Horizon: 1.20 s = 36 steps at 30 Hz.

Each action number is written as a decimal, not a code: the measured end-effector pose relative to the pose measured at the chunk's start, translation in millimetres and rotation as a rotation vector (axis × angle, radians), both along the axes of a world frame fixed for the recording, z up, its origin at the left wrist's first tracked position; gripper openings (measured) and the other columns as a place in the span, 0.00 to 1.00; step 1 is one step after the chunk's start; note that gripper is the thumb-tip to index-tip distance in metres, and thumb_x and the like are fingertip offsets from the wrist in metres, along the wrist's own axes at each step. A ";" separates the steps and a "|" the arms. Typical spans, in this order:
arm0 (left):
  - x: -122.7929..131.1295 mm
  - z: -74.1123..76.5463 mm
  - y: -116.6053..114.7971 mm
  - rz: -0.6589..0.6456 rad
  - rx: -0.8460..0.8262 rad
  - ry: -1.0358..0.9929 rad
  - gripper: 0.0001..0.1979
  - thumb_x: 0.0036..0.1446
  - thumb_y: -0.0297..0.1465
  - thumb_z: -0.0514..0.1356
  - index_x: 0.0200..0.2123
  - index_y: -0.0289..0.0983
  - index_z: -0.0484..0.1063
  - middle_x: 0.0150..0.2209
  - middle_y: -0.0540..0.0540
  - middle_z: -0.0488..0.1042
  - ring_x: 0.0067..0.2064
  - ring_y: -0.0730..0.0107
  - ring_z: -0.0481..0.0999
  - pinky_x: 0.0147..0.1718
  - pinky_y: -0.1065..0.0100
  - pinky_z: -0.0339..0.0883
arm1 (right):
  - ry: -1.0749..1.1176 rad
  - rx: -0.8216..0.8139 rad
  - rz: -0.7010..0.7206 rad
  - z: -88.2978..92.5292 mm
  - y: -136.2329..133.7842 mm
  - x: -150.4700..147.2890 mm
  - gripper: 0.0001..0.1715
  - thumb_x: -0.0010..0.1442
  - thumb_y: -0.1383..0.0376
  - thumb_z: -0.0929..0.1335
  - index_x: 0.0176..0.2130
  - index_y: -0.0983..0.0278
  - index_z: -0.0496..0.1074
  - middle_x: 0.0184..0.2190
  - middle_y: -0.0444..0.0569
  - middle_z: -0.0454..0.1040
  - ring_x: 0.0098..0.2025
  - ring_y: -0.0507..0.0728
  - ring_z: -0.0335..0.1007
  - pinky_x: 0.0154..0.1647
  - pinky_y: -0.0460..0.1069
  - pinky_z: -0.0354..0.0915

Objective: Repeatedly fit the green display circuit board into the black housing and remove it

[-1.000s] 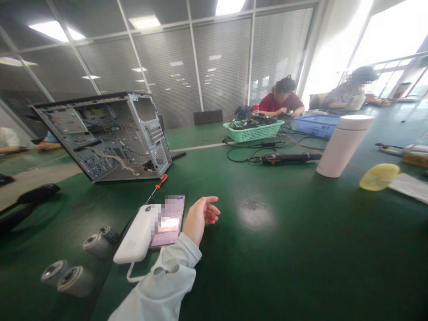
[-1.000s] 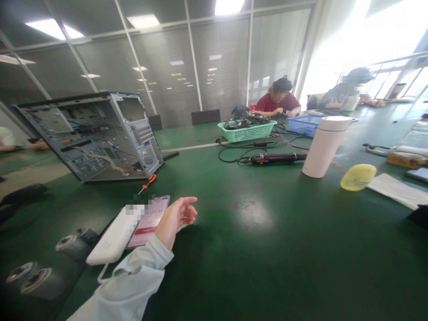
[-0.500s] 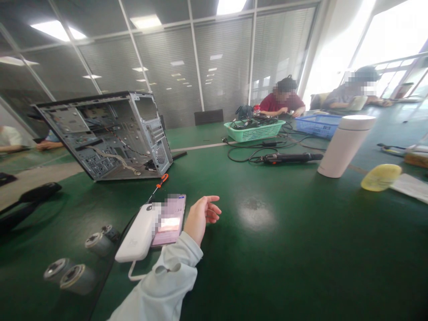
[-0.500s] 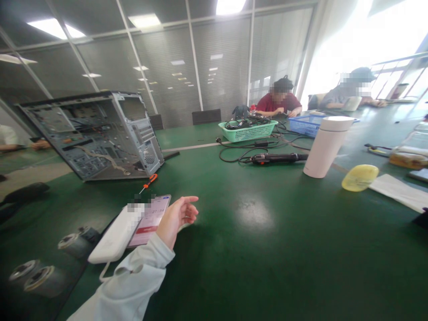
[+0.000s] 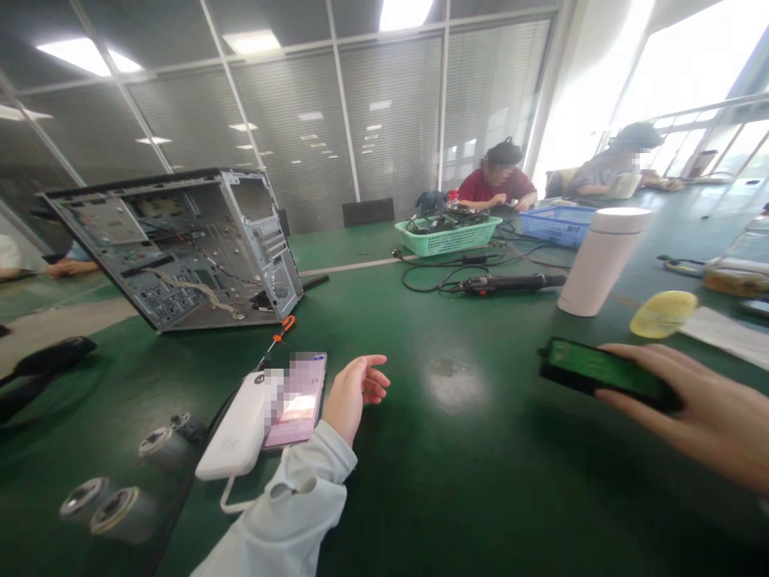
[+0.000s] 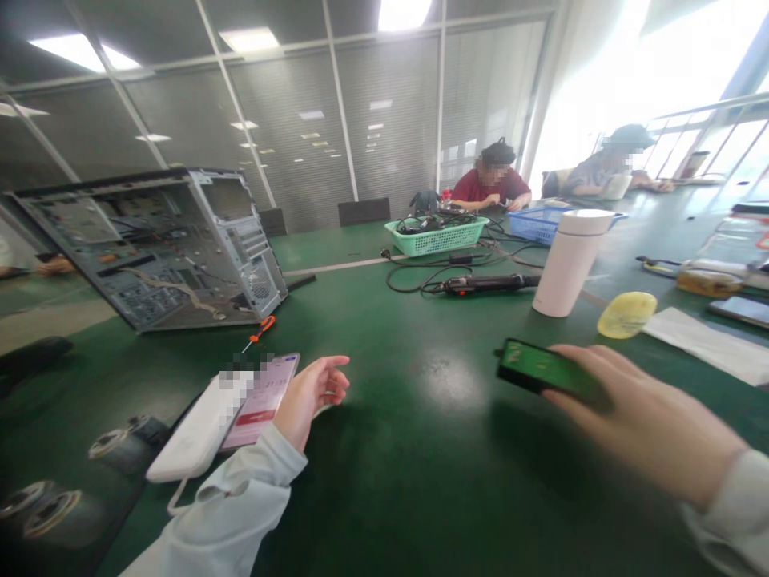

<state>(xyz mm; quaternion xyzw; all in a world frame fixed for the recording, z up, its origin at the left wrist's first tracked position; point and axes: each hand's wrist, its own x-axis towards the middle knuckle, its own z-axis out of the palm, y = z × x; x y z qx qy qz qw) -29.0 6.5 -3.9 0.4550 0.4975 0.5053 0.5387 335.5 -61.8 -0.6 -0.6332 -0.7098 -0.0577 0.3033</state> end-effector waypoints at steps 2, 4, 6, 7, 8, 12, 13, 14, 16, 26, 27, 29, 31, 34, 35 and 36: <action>-0.3 0.2 0.5 0.004 0.015 0.019 0.18 0.49 0.41 0.55 0.35 0.33 0.72 0.23 0.50 0.71 0.22 0.73 0.69 0.23 0.72 0.62 | -0.024 -0.060 0.209 1.8 10.9 -45.3 0.29 0.59 0.44 0.60 0.52 0.57 0.63 0.45 0.53 0.66 0.35 0.55 0.68 0.33 0.53 0.65; -0.2 1.3 0.1 0.009 0.033 0.040 0.18 0.49 0.42 0.55 0.35 0.33 0.73 0.23 0.49 0.71 0.23 0.73 0.69 0.22 0.72 0.62 | -0.018 -0.075 0.323 3.9 19.1 -95.0 0.23 0.59 0.54 0.62 0.53 0.57 0.62 0.45 0.50 0.65 0.38 0.55 0.68 0.37 0.52 0.66; -0.3 2.9 -1.0 0.016 0.056 0.060 0.18 0.49 0.42 0.55 0.34 0.33 0.73 0.24 0.49 0.70 0.23 0.72 0.68 0.22 0.71 0.61 | -0.024 -0.105 0.381 6.8 25.2 -138.3 0.23 0.57 0.59 0.65 0.52 0.58 0.62 0.44 0.48 0.65 0.40 0.55 0.67 0.39 0.50 0.65; -0.8 3.5 -1.6 0.025 0.078 0.083 0.17 0.50 0.41 0.55 0.33 0.34 0.74 0.25 0.48 0.71 0.24 0.71 0.69 0.22 0.71 0.61 | -0.024 -0.122 0.396 8.4 27.6 -155.5 0.23 0.56 0.61 0.67 0.52 0.59 0.63 0.43 0.47 0.66 0.40 0.55 0.67 0.40 0.50 0.65; -1.6 4.0 -2.1 0.038 0.105 0.119 0.17 0.50 0.41 0.54 0.33 0.35 0.75 0.27 0.47 0.72 0.26 0.70 0.70 0.23 0.71 0.62 | -0.017 -0.141 0.406 10.0 29.9 -169.5 0.23 0.55 0.62 0.68 0.51 0.59 0.63 0.43 0.47 0.66 0.40 0.55 0.66 0.40 0.49 0.64; -6.8 2.1 -1.3 0.076 0.177 0.223 0.16 0.54 0.39 0.51 0.35 0.37 0.76 0.39 0.42 0.74 0.42 0.61 0.71 0.29 0.70 0.66 | 0.108 -0.155 0.422 11.0 37.4 -197.0 0.25 0.56 0.63 0.68 0.51 0.62 0.61 0.46 0.48 0.65 0.45 0.55 0.65 0.44 0.50 0.64; -7.7 1.1 -0.6 0.079 0.169 0.215 0.16 0.55 0.39 0.51 0.36 0.37 0.75 0.41 0.42 0.74 0.44 0.59 0.71 0.29 0.70 0.67 | 0.145 -0.146 0.423 9.4 38.8 -198.8 0.25 0.56 0.63 0.68 0.52 0.63 0.59 0.46 0.48 0.65 0.46 0.55 0.65 0.45 0.50 0.64; -8.2 0.2 0.1 0.081 0.158 0.204 0.16 0.54 0.39 0.51 0.37 0.37 0.75 0.42 0.42 0.73 0.46 0.59 0.70 0.30 0.69 0.67 | 0.175 -0.130 0.424 7.1 40.0 -199.3 0.26 0.56 0.64 0.68 0.52 0.63 0.58 0.47 0.48 0.65 0.46 0.54 0.65 0.46 0.49 0.64; -7.3 -0.6 0.9 0.077 0.138 0.193 0.17 0.53 0.39 0.51 0.38 0.37 0.74 0.42 0.42 0.73 0.45 0.58 0.71 0.28 0.69 0.68 | 0.197 -0.102 0.430 1.9 41.6 -198.1 0.24 0.57 0.64 0.67 0.51 0.63 0.58 0.46 0.47 0.65 0.45 0.54 0.66 0.45 0.49 0.64; 2.1 7.1 -4.6 0.074 0.143 0.186 0.16 0.45 0.37 0.58 0.36 0.35 0.73 0.37 0.43 0.74 0.36 0.62 0.73 0.24 0.70 0.68 | 0.105 -0.044 0.457 -12.5 48.4 -188.8 0.18 0.58 0.60 0.68 0.48 0.60 0.64 0.42 0.46 0.66 0.40 0.52 0.66 0.38 0.46 0.64; 2.0 7.0 -4.7 0.079 0.150 0.187 0.15 0.45 0.36 0.58 0.36 0.35 0.73 0.36 0.43 0.74 0.36 0.62 0.73 0.24 0.70 0.68 | 0.096 -0.031 0.457 -13.1 48.7 -188.4 0.19 0.58 0.60 0.68 0.48 0.60 0.65 0.42 0.46 0.66 0.40 0.52 0.66 0.37 0.46 0.64; 1.3 6.5 -4.5 0.083 0.164 0.190 0.15 0.45 0.36 0.58 0.36 0.35 0.73 0.36 0.43 0.74 0.36 0.62 0.73 0.25 0.69 0.68 | 0.088 -0.018 0.461 -13.8 48.5 -187.9 0.19 0.58 0.60 0.68 0.48 0.60 0.65 0.42 0.46 0.66 0.39 0.52 0.66 0.36 0.46 0.64; -0.5 5.5 -4.1 0.075 0.177 0.196 0.15 0.46 0.36 0.57 0.37 0.35 0.73 0.37 0.43 0.74 0.37 0.61 0.73 0.27 0.68 0.69 | 0.117 -0.027 0.462 -13.8 47.4 -188.2 0.18 0.58 0.59 0.68 0.48 0.60 0.65 0.42 0.46 0.66 0.38 0.52 0.66 0.36 0.46 0.63; -4.2 2.9 -2.8 0.043 0.202 0.225 0.16 0.50 0.37 0.55 0.38 0.36 0.74 0.38 0.42 0.75 0.38 0.61 0.73 0.27 0.68 0.68 | 0.259 -0.087 0.441 -11.7 45.6 -190.4 0.16 0.58 0.57 0.66 0.44 0.61 0.66 0.39 0.45 0.67 0.35 0.52 0.66 0.35 0.46 0.61; -5.4 1.6 -2.4 0.028 0.206 0.241 0.16 0.51 0.38 0.54 0.37 0.36 0.75 0.38 0.42 0.75 0.37 0.61 0.73 0.26 0.68 0.67 | 0.334 -0.133 0.439 -10.4 45.3 -191.6 0.15 0.57 0.55 0.66 0.42 0.62 0.66 0.36 0.44 0.68 0.34 0.52 0.65 0.34 0.46 0.60; -6.3 0.2 -2.0 0.014 0.207 0.255 0.17 0.53 0.39 0.53 0.36 0.36 0.76 0.36 0.43 0.75 0.36 0.62 0.73 0.25 0.69 0.66 | 0.451 -0.213 0.442 -8.8 45.5 -192.8 0.16 0.57 0.55 0.66 0.39 0.63 0.66 0.33 0.44 0.68 0.32 0.51 0.64 0.32 0.45 0.59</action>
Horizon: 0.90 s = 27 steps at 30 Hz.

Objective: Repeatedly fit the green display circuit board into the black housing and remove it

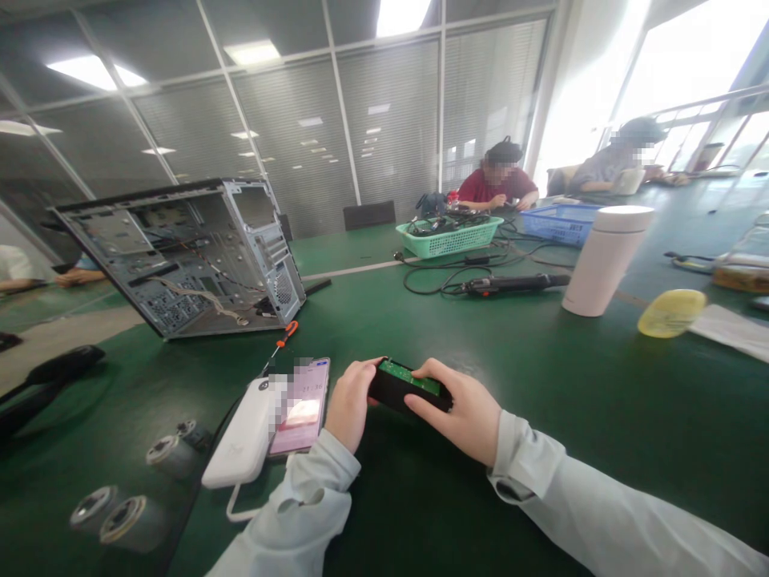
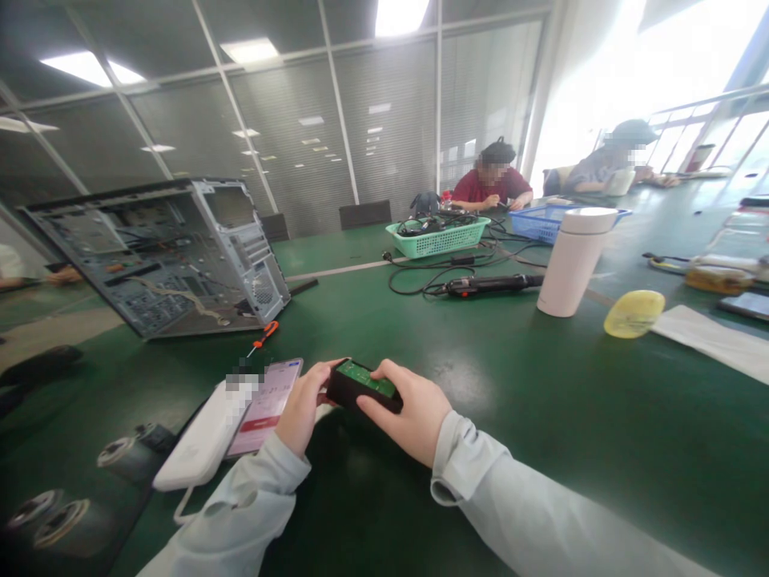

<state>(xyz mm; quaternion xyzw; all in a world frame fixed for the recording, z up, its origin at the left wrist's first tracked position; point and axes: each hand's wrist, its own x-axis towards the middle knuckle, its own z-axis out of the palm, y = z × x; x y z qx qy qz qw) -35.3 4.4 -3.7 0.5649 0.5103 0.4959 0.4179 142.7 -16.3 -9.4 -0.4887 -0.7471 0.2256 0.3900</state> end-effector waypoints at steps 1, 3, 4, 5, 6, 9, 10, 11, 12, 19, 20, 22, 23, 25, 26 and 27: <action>-0.6 -1.5 0.2 -0.010 -0.003 0.009 0.17 0.53 0.41 0.52 0.34 0.36 0.76 0.34 0.43 0.74 0.35 0.63 0.72 0.24 0.69 0.65 | 0.119 -0.133 0.019 1.8 0.6 -1.3 0.16 0.56 0.54 0.66 0.37 0.64 0.65 0.29 0.43 0.67 0.30 0.50 0.63 0.31 0.44 0.58; -0.9 -4.0 0.3 -0.015 -0.004 0.008 0.18 0.54 0.43 0.52 0.30 0.36 0.75 0.30 0.44 0.73 0.32 0.64 0.71 0.24 0.70 0.65 | 0.362 -0.427 0.059 6.0 2.7 -3.3 0.17 0.54 0.54 0.66 0.33 0.66 0.62 0.24 0.43 0.65 0.25 0.49 0.60 0.26 0.42 0.56; -0.6 -4.7 0.2 -0.011 0.001 0.003 0.18 0.53 0.44 0.53 0.28 0.36 0.75 0.29 0.45 0.72 0.32 0.65 0.71 0.24 0.69 0.65 | 0.459 -0.557 0.072 8.1 4.0 -3.9 0.17 0.54 0.55 0.66 0.32 0.66 0.59 0.23 0.42 0.64 0.23 0.49 0.59 0.23 0.42 0.56; -0.2 -5.0 0.2 -0.008 0.007 -0.004 0.18 0.53 0.44 0.54 0.28 0.36 0.74 0.29 0.45 0.72 0.32 0.65 0.71 0.25 0.69 0.65 | 0.526 -0.664 0.081 10.2 5.1 -4.2 0.17 0.55 0.55 0.65 0.32 0.66 0.57 0.22 0.42 0.64 0.21 0.49 0.59 0.21 0.41 0.56; 0.4 -4.9 0.2 -0.009 0.009 -0.010 0.18 0.52 0.44 0.54 0.28 0.36 0.74 0.29 0.46 0.72 0.32 0.64 0.71 0.25 0.69 0.65 | 0.566 -0.747 0.089 12.2 6.0 -4.0 0.17 0.57 0.55 0.63 0.33 0.65 0.56 0.21 0.42 0.63 0.20 0.49 0.59 0.19 0.41 0.55; 2.0 -2.6 1.3 -0.025 -0.026 -0.038 0.19 0.51 0.45 0.55 0.31 0.35 0.75 0.31 0.44 0.74 0.33 0.63 0.71 0.25 0.68 0.66 | 0.676 -0.971 0.133 17.5 6.8 -1.9 0.18 0.63 0.53 0.58 0.36 0.66 0.57 0.23 0.44 0.64 0.21 0.50 0.63 0.19 0.41 0.58; 2.5 -1.7 2.0 -0.020 -0.047 -0.056 0.21 0.50 0.45 0.55 0.32 0.34 0.75 0.31 0.44 0.74 0.33 0.63 0.71 0.25 0.68 0.65 | 0.720 -1.046 0.150 18.8 6.7 -1.1 0.21 0.65 0.51 0.56 0.36 0.67 0.57 0.23 0.45 0.64 0.22 0.49 0.64 0.20 0.40 0.58; 2.8 -1.0 2.7 -0.013 -0.068 -0.072 0.22 0.49 0.46 0.55 0.34 0.33 0.76 0.32 0.43 0.74 0.33 0.63 0.71 0.24 0.68 0.65 | 0.761 -1.117 0.166 19.7 6.6 -0.2 0.24 0.66 0.50 0.54 0.35 0.68 0.58 0.24 0.46 0.64 0.22 0.48 0.64 0.21 0.40 0.59; 3.1 -0.6 3.4 -0.005 -0.081 -0.087 0.23 0.48 0.47 0.55 0.35 0.33 0.76 0.32 0.43 0.74 0.33 0.63 0.70 0.24 0.68 0.65 | 0.800 -1.180 0.179 20.4 6.7 0.5 0.26 0.67 0.50 0.51 0.35 0.69 0.59 0.24 0.47 0.64 0.22 0.48 0.63 0.22 0.40 0.60; 2.3 -2.7 5.9 -0.052 -0.082 -0.126 0.26 0.48 0.48 0.55 0.38 0.32 0.76 0.30 0.44 0.73 0.31 0.66 0.69 0.24 0.69 0.64 | 1.017 -1.356 0.259 23.2 8.2 3.1 0.28 0.69 0.51 0.45 0.34 0.67 0.55 0.22 0.44 0.60 0.20 0.46 0.60 0.21 0.38 0.57; 2.0 -3.2 6.2 -0.056 -0.078 -0.129 0.26 0.48 0.48 0.55 0.38 0.32 0.75 0.30 0.44 0.73 0.32 0.66 0.69 0.25 0.69 0.64 | 1.029 -1.356 0.270 24.0 7.9 3.2 0.28 0.68 0.51 0.44 0.34 0.67 0.55 0.21 0.44 0.59 0.20 0.46 0.59 0.20 0.38 0.55; 1.5 -4.2 7.2 -0.067 -0.066 -0.133 0.25 0.48 0.48 0.55 0.39 0.32 0.75 0.30 0.44 0.73 0.32 0.66 0.70 0.25 0.69 0.65 | 1.036 -1.341 0.286 25.0 7.0 2.8 0.28 0.68 0.52 0.43 0.34 0.67 0.55 0.21 0.44 0.58 0.19 0.46 0.57 0.19 0.37 0.53; 1.3 -4.7 7.7 -0.070 -0.060 -0.136 0.25 0.49 0.47 0.55 0.39 0.33 0.75 0.30 0.44 0.73 0.32 0.66 0.70 0.25 0.69 0.65 | 1.029 -1.326 0.290 24.9 6.6 2.4 0.28 0.68 0.52 0.42 0.34 0.67 0.55 0.21 0.44 0.58 0.19 0.45 0.57 0.19 0.37 0.52; 1.0 -5.5 8.6 -0.068 -0.049 -0.142 0.25 0.49 0.47 0.55 0.40 0.32 0.75 0.30 0.44 0.73 0.32 0.66 0.70 0.25 0.69 0.65 | 0.992 -1.279 0.285 22.8 6.4 1.0 0.27 0.68 0.52 0.44 0.35 0.67 0.55 0.22 0.44 0.58 0.20 0.45 0.57 0.19 0.37 0.53; 0.9 -5.6 8.8 -0.064 -0.043 -0.143 0.26 0.49 0.47 0.54 0.41 0.32 0.74 0.30 0.44 0.74 0.32 0.65 0.70 0.25 0.69 0.65 | 0.961 -1.244 0.274 20.8 6.5 0.2 0.27 0.68 0.52 0.45 0.35 0.68 0.55 0.23 0.45 0.58 0.20 0.45 0.58 0.20 0.38 0.54; 0.7 -5.4 8.6 -0.060 -0.036 -0.141 0.26 0.50 0.47 0.54 0.41 0.32 0.74 0.31 0.43 0.74 0.32 0.65 0.70 0.25 0.69 0.65 | 0.925 -1.195 0.256 18.2 6.7 -0.7 0.25 0.68 0.52 0.47 0.35 0.68 0.56 0.23 0.45 0.59 0.21 0.45 0.59 0.20 0.38 0.55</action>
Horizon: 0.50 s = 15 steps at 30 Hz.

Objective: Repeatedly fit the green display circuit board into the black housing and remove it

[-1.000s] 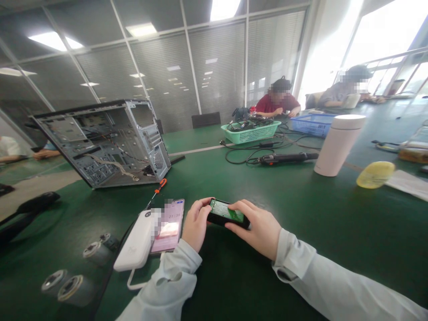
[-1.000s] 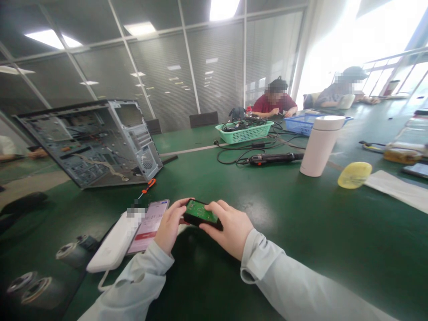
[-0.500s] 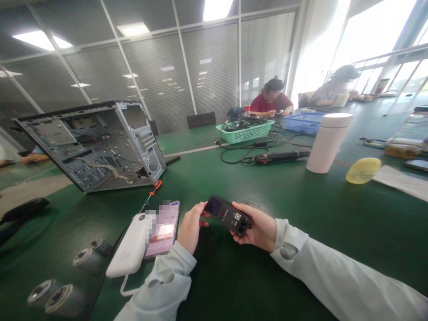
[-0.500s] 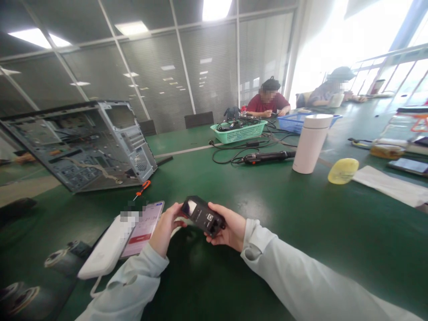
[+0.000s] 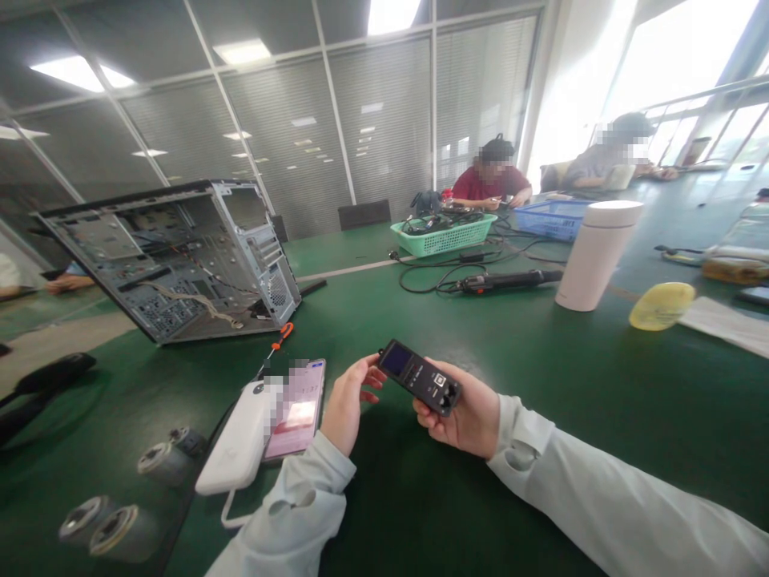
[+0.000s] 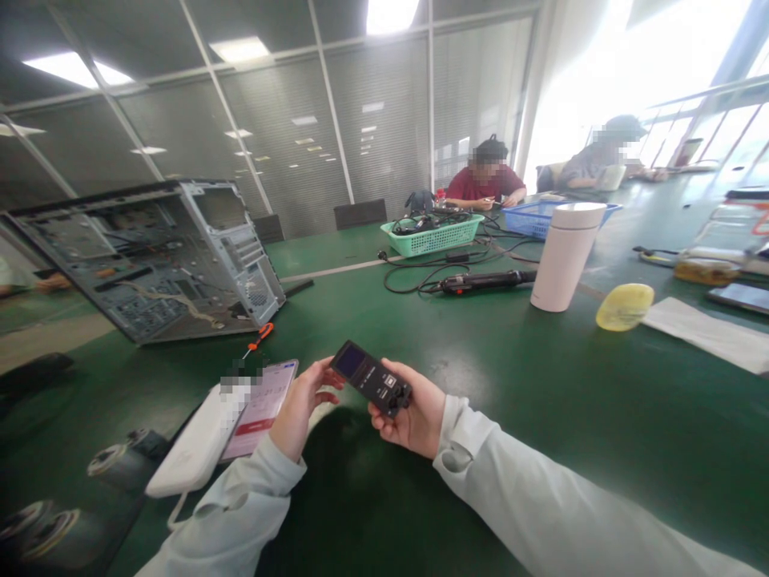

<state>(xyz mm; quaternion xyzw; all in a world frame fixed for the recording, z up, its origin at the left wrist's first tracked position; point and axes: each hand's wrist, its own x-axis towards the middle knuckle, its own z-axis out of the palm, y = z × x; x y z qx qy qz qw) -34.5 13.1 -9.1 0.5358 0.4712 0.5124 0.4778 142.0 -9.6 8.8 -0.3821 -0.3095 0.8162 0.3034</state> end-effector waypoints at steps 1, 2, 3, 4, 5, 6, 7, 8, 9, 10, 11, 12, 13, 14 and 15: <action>-0.1 0.4 -0.5 0.000 0.007 0.006 0.27 0.50 0.48 0.54 0.42 0.32 0.74 0.32 0.42 0.75 0.33 0.64 0.71 0.25 0.69 0.65 | -0.047 0.057 -0.024 -2.9 0.3 -0.8 0.24 0.67 0.51 0.50 0.37 0.68 0.56 0.24 0.45 0.59 0.21 0.46 0.60 0.20 0.38 0.56; -0.2 1.1 -1.2 -0.004 0.015 0.017 0.27 0.51 0.48 0.53 0.43 0.32 0.73 0.34 0.41 0.75 0.34 0.64 0.72 0.25 0.69 0.65 | -0.097 0.125 -0.054 -5.8 0.7 -1.3 0.22 0.66 0.51 0.53 0.38 0.67 0.56 0.25 0.45 0.60 0.22 0.47 0.61 0.20 0.39 0.57; -0.1 2.0 -2.3 -0.010 0.023 0.034 0.27 0.52 0.48 0.52 0.44 0.33 0.73 0.37 0.41 0.76 0.36 0.63 0.72 0.25 0.69 0.65 | -0.149 0.205 -0.087 -8.6 1.1 -1.5 0.21 0.63 0.51 0.56 0.40 0.67 0.57 0.26 0.45 0.61 0.23 0.48 0.62 0.20 0.40 0.58; 0.1 3.0 -3.6 -0.014 0.031 0.057 0.26 0.54 0.47 0.51 0.45 0.34 0.72 0.39 0.41 0.75 0.37 0.62 0.72 0.26 0.69 0.65 | -0.202 0.294 -0.118 -11.0 1.5 -1.3 0.21 0.60 0.50 0.60 0.41 0.66 0.57 0.28 0.46 0.62 0.24 0.49 0.64 0.19 0.40 0.59; 0.5 4.1 -5.0 -0.015 0.039 0.086 0.25 0.55 0.46 0.50 0.46 0.35 0.71 0.40 0.41 0.75 0.39 0.62 0.72 0.26 0.69 0.66 | -0.255 0.390 -0.147 -12.9 2.0 -0.6 0.24 0.57 0.50 0.63 0.42 0.65 0.59 0.29 0.46 0.63 0.26 0.51 0.65 0.19 0.42 0.60; 1.1 5.0 -6.5 -0.016 0.045 0.115 0.24 0.55 0.45 0.51 0.47 0.35 0.71 0.40 0.41 0.75 0.39 0.62 0.73 0.26 0.69 0.66 | -0.306 0.491 -0.173 -14.3 2.5 0.5 0.26 0.53 0.50 0.66 0.43 0.65 0.60 0.31 0.47 0.64 0.28 0.53 0.66 0.20 0.43 0.62; 1.9 5.8 -7.9 -0.017 0.054 0.137 0.23 0.55 0.44 0.52 0.47 0.36 0.70 0.41 0.42 0.74 0.40 0.62 0.73 0.28 0.69 0.67 | -0.353 0.597 -0.198 -15.4 3.1 2.0 0.27 0.50 0.51 0.68 0.43 0.66 0.62 0.34 0.49 0.65 0.32 0.54 0.66 0.23 0.45 0.64; 2.9 6.5 -9.1 -0.021 0.071 0.149 0.22 0.54 0.43 0.54 0.48 0.37 0.69 0.41 0.43 0.74 0.40 0.62 0.73 0.30 0.68 0.67 | -0.395 0.704 -0.227 -16.3 3.9 3.8 0.28 0.48 0.52 0.70 0.43 0.66 0.64 0.37 0.50 0.65 0.37 0.56 0.66 0.29 0.47 0.67; 3.8 7.0 -10.2 -0.031 0.094 0.151 0.21 0.53 0.41 0.56 0.48 0.37 0.67 0.41 0.43 0.73 0.41 0.62 0.73 0.32 0.67 0.68 | -0.429 0.805 -0.255 -17.3 4.9 5.7 0.27 0.47 0.54 0.70 0.44 0.65 0.65 0.40 0.50 0.65 0.41 0.56 0.65 0.37 0.50 0.68; 4.7 7.4 -11.0 -0.047 0.121 0.145 0.21 0.52 0.39 0.58 0.48 0.37 0.66 0.42 0.43 0.73 0.42 0.62 0.73 0.35 0.66 0.69 | -0.459 0.900 -0.280 -18.3 6.1 7.8 0.27 0.47 0.56 0.70 0.45 0.65 0.66 0.43 0.50 0.64 0.46 0.57 0.62 0.45 0.52 0.66; 5.4 7.8 -11.6 -0.067 0.152 0.136 0.21 0.51 0.37 0.60 0.48 0.38 0.64 0.42 0.43 0.73 0.44 0.62 0.73 0.37 0.65 0.69 | -0.489 0.993 -0.302 -19.6 7.5 9.8 0.27 0.47 0.58 0.70 0.46 0.65 0.66 0.45 0.50 0.63 0.48 0.57 0.60 0.51 0.53 0.62; 5.9 8.1 -12.1 -0.087 0.182 0.131 0.21 0.51 0.36 0.60 0.48 0.38 0.63 0.43 0.43 0.72 0.45 0.62 0.73 0.39 0.65 0.69 | -0.520 1.077 -0.317 -20.9 9.0 11.8 0.28 0.48 0.60 0.70 0.48 0.64 0.64 0.46 0.49 0.63 0.50 0.56 0.59 0.55 0.53 0.59; 6.1 8.4 -12.4 -0.107 0.207 0.136 0.21 0.50 0.34 0.61 0.47 0.38 0.62 0.44 0.43 0.71 0.46 0.61 0.72 0.39 0.65 0.68 | -0.553 1.150 -0.327 -22.1 10.5 13.7 0.29 0.49 0.61 0.69 0.50 0.64 0.63 0.46 0.50 0.62 0.50 0.56 0.59 0.56 0.54 0.57; 6.2 8.6 -12.7 -0.130 0.222 0.151 0.20 0.50 0.33 0.61 0.46 0.39 0.61 0.45 0.43 0.71 0.47 0.61 0.72 0.39 0.65 0.69 | -0.586 1.212 -0.330 -23.1 12.0 15.5 0.30 0.49 0.62 0.68 0.51 0.64 0.61 0.46 0.50 0.62 0.49 0.56 0.59 0.55 0.54 0.57; 6.1 8.9 -13.0 -0.152 0.233 0.173 0.19 0.50 0.32 0.61 0.45 0.39 0.61 0.46 0.42 0.70 0.48 0.61 0.71 0.39 0.65 0.69 | -0.617 1.264 -0.329 -23.6 13.3 17.2 0.31 0.49 0.63 0.68 0.52 0.64 0.60 0.46 0.50 0.62 0.49 0.56 0.59 0.54 0.53 0.58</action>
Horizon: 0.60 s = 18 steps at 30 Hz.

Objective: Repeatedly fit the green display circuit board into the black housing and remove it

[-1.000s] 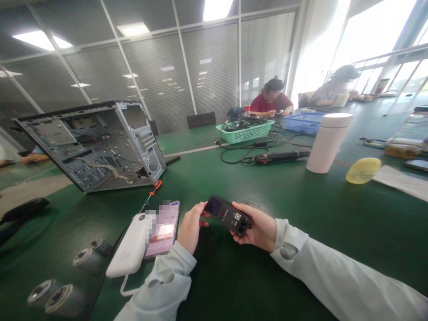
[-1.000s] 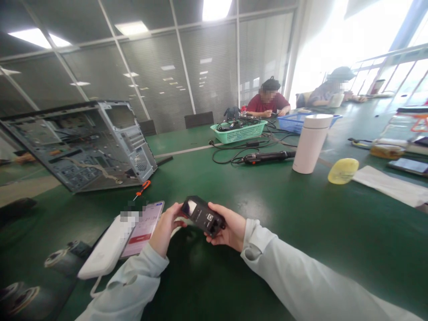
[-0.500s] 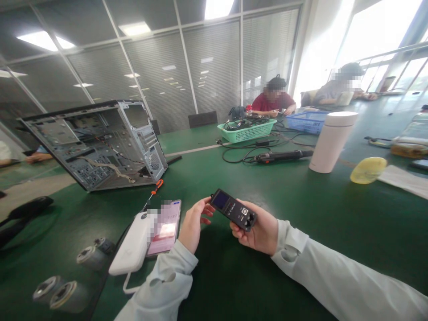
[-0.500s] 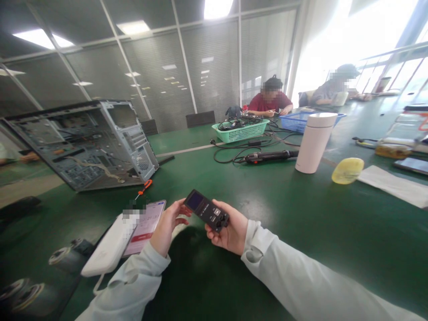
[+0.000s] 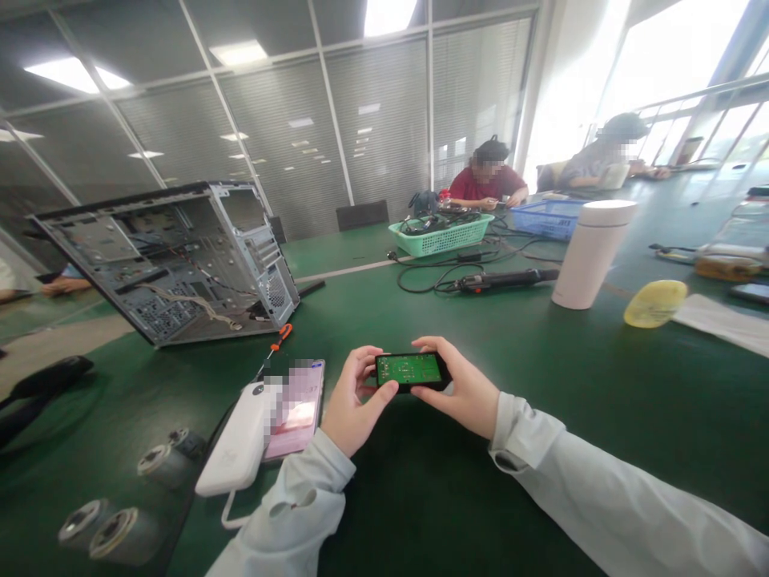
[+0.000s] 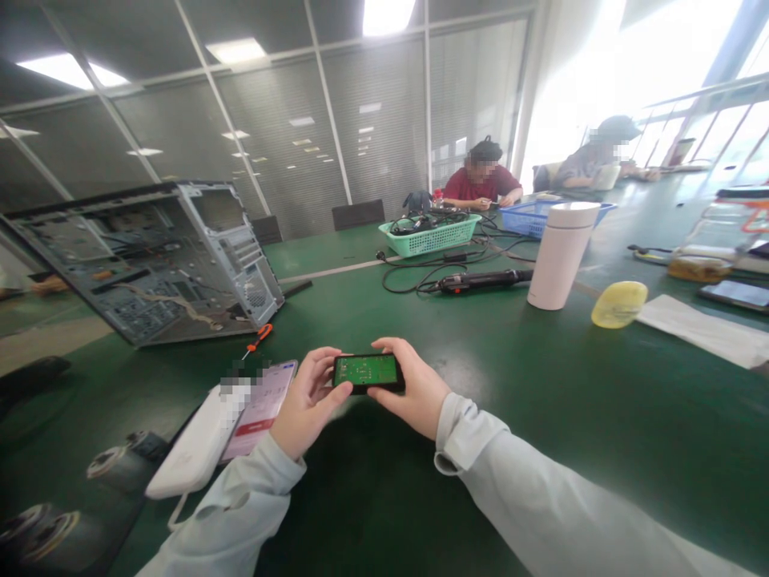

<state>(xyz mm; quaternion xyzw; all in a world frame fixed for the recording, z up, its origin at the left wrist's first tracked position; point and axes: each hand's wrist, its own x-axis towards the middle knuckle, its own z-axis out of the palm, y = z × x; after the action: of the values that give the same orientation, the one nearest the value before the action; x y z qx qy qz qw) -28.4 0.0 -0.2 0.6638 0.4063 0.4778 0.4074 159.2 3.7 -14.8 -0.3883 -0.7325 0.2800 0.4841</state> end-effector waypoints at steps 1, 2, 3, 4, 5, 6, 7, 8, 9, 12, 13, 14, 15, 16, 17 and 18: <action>-0.1 0.2 -0.4 -0.020 0.008 0.026 0.17 0.50 0.31 0.61 0.43 0.39 0.61 0.46 0.42 0.69 0.49 0.61 0.71 0.39 0.66 0.69 | -0.032 0.034 -0.002 0.0 1.1 1.6 0.31 0.49 0.65 0.68 0.52 0.65 0.59 0.46 0.50 0.62 0.48 0.55 0.59 0.53 0.53 0.58; -0.2 0.3 -0.9 -0.038 0.014 0.051 0.15 0.50 0.31 0.61 0.42 0.39 0.62 0.48 0.42 0.69 0.49 0.61 0.71 0.40 0.65 0.69 | -0.055 0.054 0.000 0.5 1.9 3.1 0.29 0.49 0.66 0.68 0.51 0.64 0.60 0.45 0.50 0.62 0.48 0.55 0.59 0.53 0.52 0.58; -0.3 0.4 -1.4 -0.054 0.020 0.070 0.14 0.50 0.30 0.61 0.40 0.39 0.62 0.48 0.42 0.68 0.50 0.61 0.71 0.40 0.65 0.69 | -0.081 0.072 0.003 1.5 2.5 4.5 0.28 0.49 0.67 0.69 0.49 0.64 0.61 0.45 0.49 0.62 0.47 0.55 0.59 0.52 0.52 0.58; -0.2 0.3 -2.0 -0.064 0.030 0.084 0.13 0.50 0.30 0.61 0.39 0.39 0.62 0.49 0.42 0.68 0.50 0.61 0.71 0.41 0.65 0.69 | -0.115 0.095 0.005 2.6 2.9 5.8 0.26 0.49 0.67 0.69 0.48 0.64 0.62 0.44 0.49 0.62 0.47 0.55 0.60 0.51 0.51 0.59; -0.1 0.2 -2.7 -0.070 0.044 0.095 0.13 0.50 0.30 0.61 0.39 0.39 0.62 0.49 0.42 0.68 0.50 0.61 0.71 0.42 0.64 0.69 | -0.151 0.122 0.003 3.9 3.1 6.8 0.24 0.50 0.67 0.70 0.46 0.64 0.63 0.44 0.49 0.62 0.46 0.54 0.60 0.49 0.50 0.60; -0.1 0.0 -3.3 -0.071 0.062 0.105 0.13 0.50 0.29 0.62 0.39 0.39 0.63 0.49 0.42 0.67 0.50 0.62 0.71 0.43 0.63 0.69 | -0.187 0.153 -0.003 5.0 3.3 7.6 0.23 0.50 0.66 0.71 0.46 0.64 0.63 0.43 0.48 0.61 0.45 0.54 0.60 0.48 0.50 0.60; 0.0 -0.2 -3.8 -0.069 0.080 0.116 0.13 0.50 0.29 0.62 0.38 0.39 0.63 0.49 0.42 0.67 0.50 0.62 0.71 0.43 0.62 0.69 | -0.223 0.184 -0.011 6.0 3.4 8.2 0.23 0.50 0.66 0.72 0.45 0.64 0.64 0.43 0.48 0.61 0.44 0.53 0.60 0.47 0.49 0.61; -0.1 -0.4 -4.3 -0.065 0.098 0.129 0.12 0.50 0.29 0.62 0.38 0.39 0.63 0.49 0.42 0.67 0.50 0.62 0.70 0.44 0.62 0.69 | -0.254 0.216 -0.019 6.7 3.4 8.5 0.24 0.50 0.65 0.73 0.45 0.64 0.63 0.43 0.48 0.61 0.44 0.53 0.60 0.46 0.49 0.61; -0.4 -0.5 -4.6 -0.060 0.113 0.140 0.12 0.50 0.28 0.62 0.38 0.39 0.63 0.49 0.42 0.67 0.50 0.62 0.70 0.44 0.61 0.69 | -0.277 0.243 -0.026 7.1 3.3 8.5 0.25 0.50 0.65 0.73 0.45 0.63 0.63 0.43 0.48 0.61 0.44 0.53 0.60 0.47 0.49 0.62; -2.2 -0.4 -4.5 -0.054 0.137 0.162 0.11 0.50 0.28 0.62 0.36 0.39 0.63 0.48 0.42 0.69 0.50 0.62 0.71 0.43 0.62 0.69 | -0.314 0.299 -0.063 7.4 2.0 7.4 0.26 0.50 0.65 0.74 0.46 0.63 0.63 0.44 0.49 0.61 0.46 0.55 0.60 0.48 0.50 0.62; -2.9 -0.2 -4.2 -0.052 0.140 0.168 0.11 0.50 0.28 0.62 0.36 0.38 0.63 0.47 0.42 0.69 0.49 0.62 0.71 0.42 0.62 0.69 | -0.324 0.311 -0.084 7.2 1.3 6.8 0.26 0.50 0.65 0.74 0.46 0.63 0.63 0.44 0.49 0.61 0.47 0.55 0.60 0.49 0.50 0.62; -3.5 0.0 -3.9 -0.050 0.141 0.172 0.11 0.50 0.28 0.62 0.36 0.38 0.64 0.47 0.42 0.69 0.49 0.62 0.72 0.42 0.63 0.69 | -0.332 0.319 -0.108 7.1 0.4 6.3 0.26 0.50 0.65 0.74 0.46 0.62 0.63 0.44 0.49 0.61 0.47 0.55 0.60 0.48 0.51 0.62; -3.9 0.1 -3.5 -0.045 0.140 0.174 0.10 0.50 0.28 0.61 0.37 0.38 0.64 0.48 0.42 0.70 0.49 0.62 0.72 0.42 0.63 0.70 | -0.340 0.323 -0.132 7.0 -0.4 5.9 0.26 0.50 0.65 0.74 0.47 0.62 0.63 0.44 0.49 0.61 0.47 0.56 0.60 0.48 0.51 0.63; -4.2 0.3 -3.0 -0.038 0.139 0.179 0.10 0.51 0.28 0.61 0.37 0.38 0.64 0.48 0.41 0.70 0.49 0.62 0.72 0.42 0.63 0.70 | -0.346 0.325 -0.153 6.9 -1.2 5.6 0.26 0.50 0.65 0.74 0.47 0.62 0.64 0.44 0.49 0.61 0.47 0.56 0.60 0.48 0.51 0.63; -4.2 0.4 -2.6 -0.027 0.139 0.186 0.10 0.51 0.28 0.60 0.38 0.38 0.65 0.48 0.41 0.70 0.49 0.62 0.72 0.42 0.62 0.70 | -0.351 0.324 -0.170 6.9 -1.9 5.5 0.26 0.50 0.66 0.74 0.47 0.62 0.64 0.45 0.49 0.61 0.47 0.56 0.60 0.48 0.51 0.63; -4.1 0.5 -2.3 -0.016 0.140 0.196 0.09 0.52 0.28 0.60 0.38 0.38 0.65 0.48 0.40 0.71 0.50 0.62 0.72 0.42 0.62 0.70 | -0.355 0.322 -0.183 6.9 -2.4 5.5 0.26 0.50 0.66 0.74 0.47 0.62 0.64 0.45 0.49 0.61 0.47 0.56 0.60 0.49 0.52 0.63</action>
<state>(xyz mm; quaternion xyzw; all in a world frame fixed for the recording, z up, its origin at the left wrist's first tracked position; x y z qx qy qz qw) -32.5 -2.3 0.3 0.7375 0.4044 0.4346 0.3220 164.7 1.3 -7.9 -0.4141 -0.8028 0.0424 0.4268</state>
